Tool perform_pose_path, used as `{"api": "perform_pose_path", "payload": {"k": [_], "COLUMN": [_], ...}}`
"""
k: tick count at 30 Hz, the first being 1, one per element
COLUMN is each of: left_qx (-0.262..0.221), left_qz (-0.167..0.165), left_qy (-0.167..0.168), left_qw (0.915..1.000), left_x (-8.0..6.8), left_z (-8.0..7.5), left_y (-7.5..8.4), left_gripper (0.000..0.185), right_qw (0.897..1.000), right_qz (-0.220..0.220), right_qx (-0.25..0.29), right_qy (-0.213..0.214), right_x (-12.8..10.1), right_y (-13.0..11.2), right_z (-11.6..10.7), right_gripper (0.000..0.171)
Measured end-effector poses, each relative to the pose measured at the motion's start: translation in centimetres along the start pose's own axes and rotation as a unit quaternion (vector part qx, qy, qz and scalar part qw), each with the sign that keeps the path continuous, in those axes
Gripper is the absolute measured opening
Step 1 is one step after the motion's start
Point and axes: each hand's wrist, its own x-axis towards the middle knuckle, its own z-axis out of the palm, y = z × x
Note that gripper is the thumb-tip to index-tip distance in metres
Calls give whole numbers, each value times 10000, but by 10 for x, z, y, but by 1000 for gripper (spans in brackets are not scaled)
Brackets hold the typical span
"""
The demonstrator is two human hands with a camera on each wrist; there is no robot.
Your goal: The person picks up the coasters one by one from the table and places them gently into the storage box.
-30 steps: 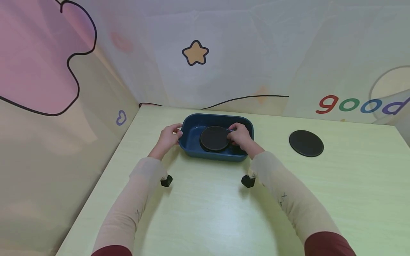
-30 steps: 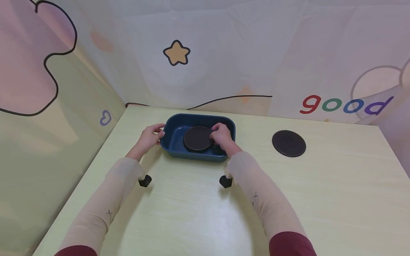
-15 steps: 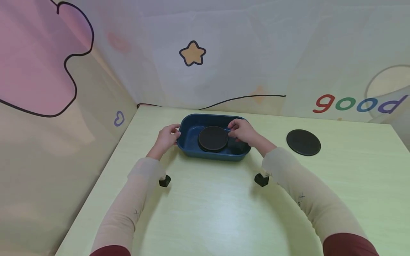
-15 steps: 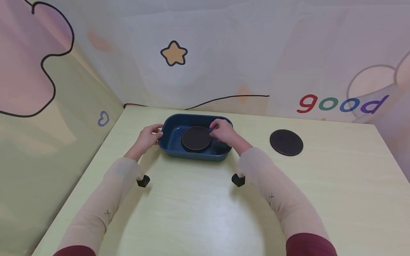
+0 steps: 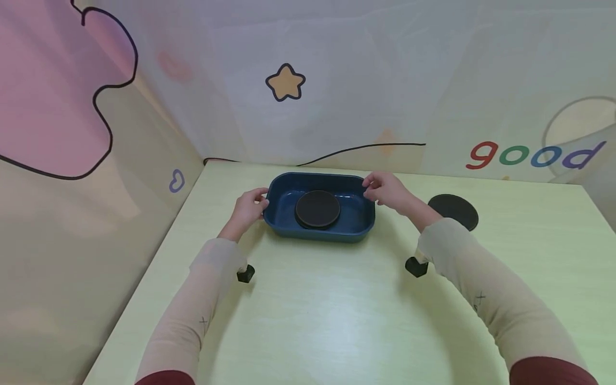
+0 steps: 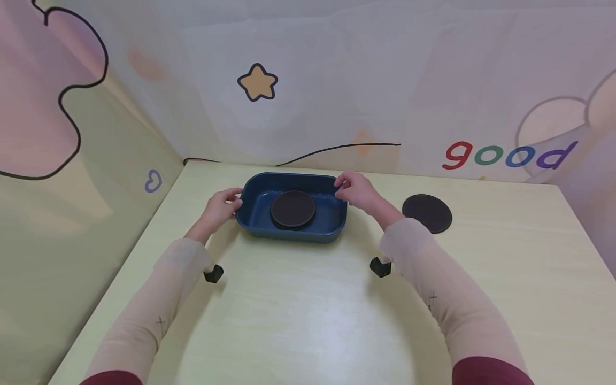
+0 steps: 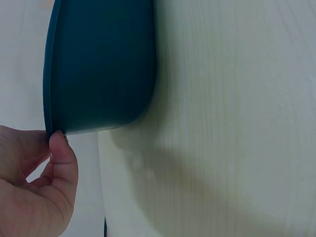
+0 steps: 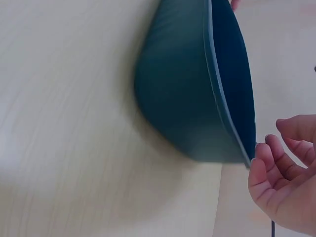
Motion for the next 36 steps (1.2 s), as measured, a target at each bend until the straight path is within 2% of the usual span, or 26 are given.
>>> {"api": "perform_pose_path", "payload": {"k": [10, 19, 26, 36], "left_qx": [3, -12, -47, -56], "left_qz": [-33, 6, 0, 6], "left_qy": [16, 23, 19, -30], "left_qw": [10000, 10000, 10000, 10000], "left_x": [1, 1, 0, 0], "left_z": [0, 0, 0, -1], "left_y": [-2, -2, -1, -1], "left_gripper": [38, 37, 37, 37], "right_qw": [9992, 9965, 9944, 9891], "right_qz": [147, 593, 720, 697], "right_qx": [-169, -437, -723, -1294], "right_qy": [328, 383, 277, -116], "right_x": [-9, -21, -27, -36], "right_y": [26, 43, 56, 79], "right_z": [-26, -42, -54, -68], "right_gripper": [27, 31, 38, 58]}}
